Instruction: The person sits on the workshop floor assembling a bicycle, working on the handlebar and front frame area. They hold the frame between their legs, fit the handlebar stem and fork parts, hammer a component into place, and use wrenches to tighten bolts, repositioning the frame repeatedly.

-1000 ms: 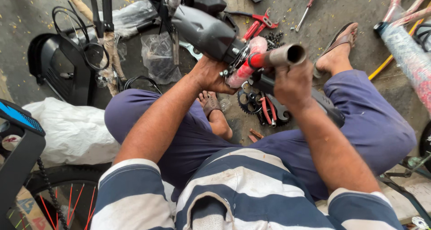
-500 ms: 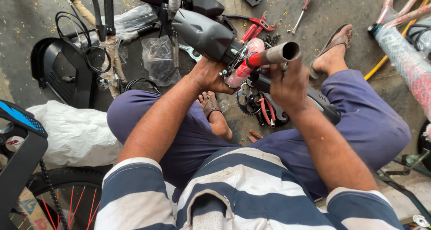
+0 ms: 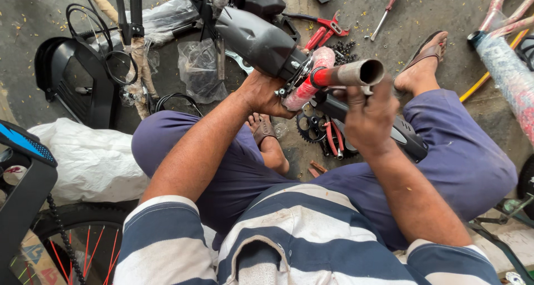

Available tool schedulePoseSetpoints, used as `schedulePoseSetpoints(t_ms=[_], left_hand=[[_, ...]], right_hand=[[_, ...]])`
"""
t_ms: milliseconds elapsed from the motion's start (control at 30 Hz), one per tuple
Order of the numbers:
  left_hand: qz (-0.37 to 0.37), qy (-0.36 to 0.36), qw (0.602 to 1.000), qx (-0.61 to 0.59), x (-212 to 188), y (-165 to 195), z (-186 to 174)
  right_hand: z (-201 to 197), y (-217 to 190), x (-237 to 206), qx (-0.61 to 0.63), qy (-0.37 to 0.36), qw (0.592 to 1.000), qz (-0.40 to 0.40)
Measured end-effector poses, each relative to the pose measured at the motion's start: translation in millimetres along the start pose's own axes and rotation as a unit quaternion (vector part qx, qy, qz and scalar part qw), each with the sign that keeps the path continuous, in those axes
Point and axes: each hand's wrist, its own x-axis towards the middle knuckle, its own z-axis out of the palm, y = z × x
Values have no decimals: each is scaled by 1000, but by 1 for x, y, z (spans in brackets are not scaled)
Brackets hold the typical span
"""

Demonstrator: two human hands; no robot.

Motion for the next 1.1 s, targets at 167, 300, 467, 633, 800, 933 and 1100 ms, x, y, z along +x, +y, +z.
schedulePoseSetpoints(t_ms=[167, 300, 467, 633, 800, 933, 1100], left_hand=[[4, 14, 1000, 12, -3, -3, 3], [6, 23, 1000, 14, -3, -4, 4], [-10, -12, 1000, 9, -5, -8, 11], [2, 0, 1000, 9, -5, -4, 12], [38, 34, 999, 10, 2, 2, 1], [-19, -23, 1000, 8, 1, 3, 2], [31, 48, 998, -6, -1, 2, 8]], right_hand=[[-1, 2, -1, 19, -6, 1000, -10], [0, 14, -4, -108, -44, 982, -149], [-3, 29, 0, -164, -63, 982, -66], [2, 47, 57, 309, -71, 918, 238], [0, 69, 61, 257, -52, 938, 228], [2, 86, 34, 261, 16, 949, 177], [-14, 81, 39, 229, 53, 958, 163]])
